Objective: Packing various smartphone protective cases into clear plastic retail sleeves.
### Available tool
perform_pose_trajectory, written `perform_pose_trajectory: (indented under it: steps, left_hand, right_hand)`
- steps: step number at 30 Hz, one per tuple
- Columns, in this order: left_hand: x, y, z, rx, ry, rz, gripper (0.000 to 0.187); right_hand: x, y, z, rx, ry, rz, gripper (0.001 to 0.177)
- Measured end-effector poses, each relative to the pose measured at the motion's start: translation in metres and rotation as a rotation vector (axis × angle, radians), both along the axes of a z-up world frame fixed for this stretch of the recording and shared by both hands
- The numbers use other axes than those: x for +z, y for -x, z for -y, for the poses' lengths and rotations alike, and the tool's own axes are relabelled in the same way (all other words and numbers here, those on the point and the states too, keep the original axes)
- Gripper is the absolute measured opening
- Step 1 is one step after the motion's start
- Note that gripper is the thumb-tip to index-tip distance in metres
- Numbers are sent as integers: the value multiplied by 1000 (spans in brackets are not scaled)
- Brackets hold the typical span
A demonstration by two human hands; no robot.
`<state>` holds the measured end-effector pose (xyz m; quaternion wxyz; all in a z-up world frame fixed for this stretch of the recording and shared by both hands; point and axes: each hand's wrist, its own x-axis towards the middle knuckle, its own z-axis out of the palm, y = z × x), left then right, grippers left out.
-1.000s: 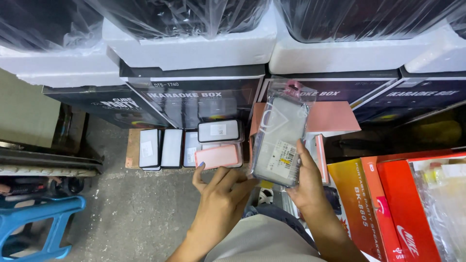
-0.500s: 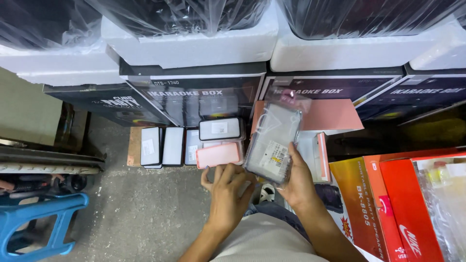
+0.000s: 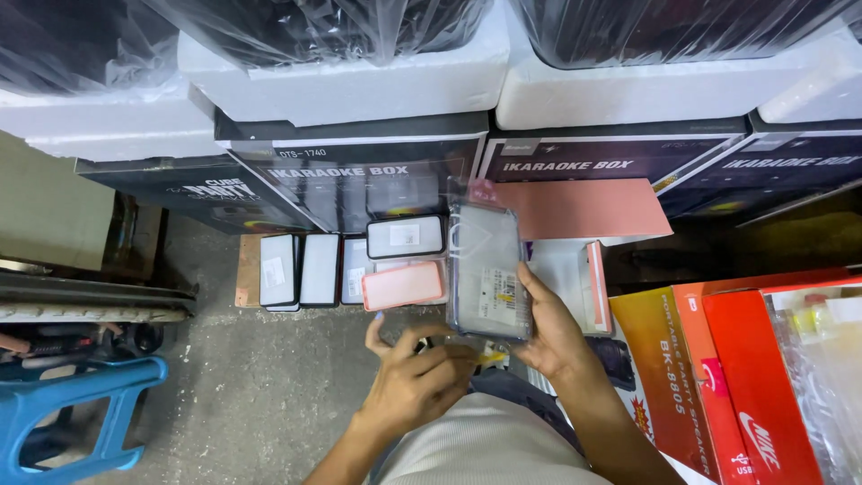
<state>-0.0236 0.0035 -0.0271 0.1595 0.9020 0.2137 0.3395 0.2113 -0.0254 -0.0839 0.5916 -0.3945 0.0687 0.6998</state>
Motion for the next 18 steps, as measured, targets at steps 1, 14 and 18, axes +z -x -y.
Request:
perform_pose_trajectory:
  steps: [1,14,18]
  left_hand:
    - [1,-4,2,0,0,0,17]
    - [15,-14,4,85,220,127,20]
    - [20,-6,0,-73,7,138,16]
  right_hand:
    - [4,1,0,0,0,0,49]
    - [31,4,1,-27,-16,1,47]
    - [22,4,4,34,24,-33,46]
